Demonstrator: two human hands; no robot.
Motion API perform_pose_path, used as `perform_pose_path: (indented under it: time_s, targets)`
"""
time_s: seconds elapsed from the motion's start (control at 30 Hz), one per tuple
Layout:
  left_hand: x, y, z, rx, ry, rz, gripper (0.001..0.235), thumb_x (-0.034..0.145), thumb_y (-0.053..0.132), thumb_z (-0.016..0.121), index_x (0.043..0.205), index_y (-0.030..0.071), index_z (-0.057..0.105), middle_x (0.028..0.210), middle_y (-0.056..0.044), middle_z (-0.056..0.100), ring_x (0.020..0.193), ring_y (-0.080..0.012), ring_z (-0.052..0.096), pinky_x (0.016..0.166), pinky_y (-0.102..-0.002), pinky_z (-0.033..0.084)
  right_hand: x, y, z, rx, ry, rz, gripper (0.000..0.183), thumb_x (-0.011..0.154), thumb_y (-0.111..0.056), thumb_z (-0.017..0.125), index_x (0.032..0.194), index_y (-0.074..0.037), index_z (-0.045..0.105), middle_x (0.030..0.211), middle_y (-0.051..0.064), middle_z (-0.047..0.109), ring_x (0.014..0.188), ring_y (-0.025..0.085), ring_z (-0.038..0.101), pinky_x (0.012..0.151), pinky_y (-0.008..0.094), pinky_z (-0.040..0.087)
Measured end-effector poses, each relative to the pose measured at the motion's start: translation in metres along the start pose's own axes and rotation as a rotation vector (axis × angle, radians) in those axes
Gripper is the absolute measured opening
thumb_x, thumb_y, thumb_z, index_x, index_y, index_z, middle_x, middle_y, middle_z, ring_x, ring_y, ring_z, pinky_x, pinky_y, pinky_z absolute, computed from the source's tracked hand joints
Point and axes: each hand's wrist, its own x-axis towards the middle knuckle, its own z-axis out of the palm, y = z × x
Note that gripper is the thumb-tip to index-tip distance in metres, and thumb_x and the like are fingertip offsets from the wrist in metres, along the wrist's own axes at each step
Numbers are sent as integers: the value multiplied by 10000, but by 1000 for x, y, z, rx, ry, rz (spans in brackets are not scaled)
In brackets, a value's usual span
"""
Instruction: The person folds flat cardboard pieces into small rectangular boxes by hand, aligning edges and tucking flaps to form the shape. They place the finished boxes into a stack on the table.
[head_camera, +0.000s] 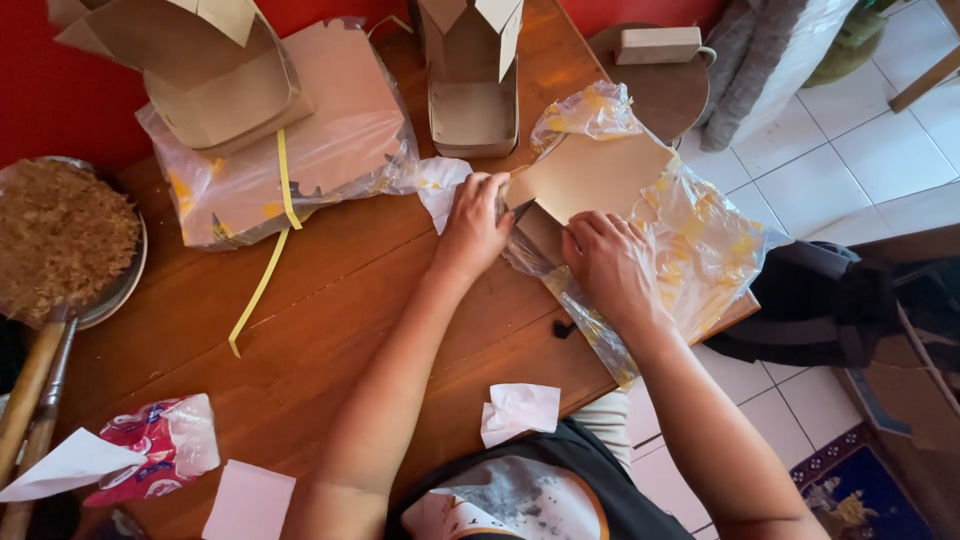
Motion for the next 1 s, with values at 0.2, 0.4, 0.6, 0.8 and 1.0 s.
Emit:
perform_pose_path:
  time_s: [0.2, 0.4, 0.6, 0.8, 1.0]
  targets:
    - [0, 17, -15, -93, 71, 22, 542, 782, 101, 735, 1289, 112, 543, 1148, -117, 545, 1066, -358, 588, 921, -459, 494, 0, -5, -13, 91, 4, 137, 94, 927, -278, 630, 870, -207, 653, 982, -61, 678, 724, 212, 679, 599, 352, 540]
    - [3, 53, -39, -260, 109, -37, 428, 913, 145, 670, 1318, 82, 546, 1192, -148, 590, 1141, -355, 589, 991, -442, 481, 7, -13, -47, 160, 195, 113, 53, 933, -149, 668, 888, -175, 675, 1007, -76, 696, 702, 142, 665, 605, 284, 533]
    - [16, 120, -91, -781, -203, -533, 759, 962, 662, 263, 1319, 72, 582, 1391, -143, 564, 1349, -277, 474, 1162, -410, 323, 5, -34, -54, 233, 229, -26, 75, 972, -153, 634, 949, -160, 705, 1025, -41, 691, 785, 201, 689, 662, 314, 545]
    - [-9, 74, -53, -387, -45, -451, 356, 948, 352, 540, 829, 37, 655, 725, -154, 688, 806, -294, 717, 644, -423, 530, -2, -55, -34, 368, 182, -102, 36, 911, -124, 691, 937, -138, 712, 1040, -1, 702, 898, 220, 699, 737, 327, 561]
    - [-7, 121, -113, -446, 149, -323, 323, 967, 258, 534, 850, -22, 644, 741, -230, 673, 857, -378, 698, 652, -452, 540, 7, -69, -38, 420, 181, -136, 319, 888, -190, 737, 1149, -34, 639, 1226, 166, 580, 1181, 415, 578, 1005, 506, 466]
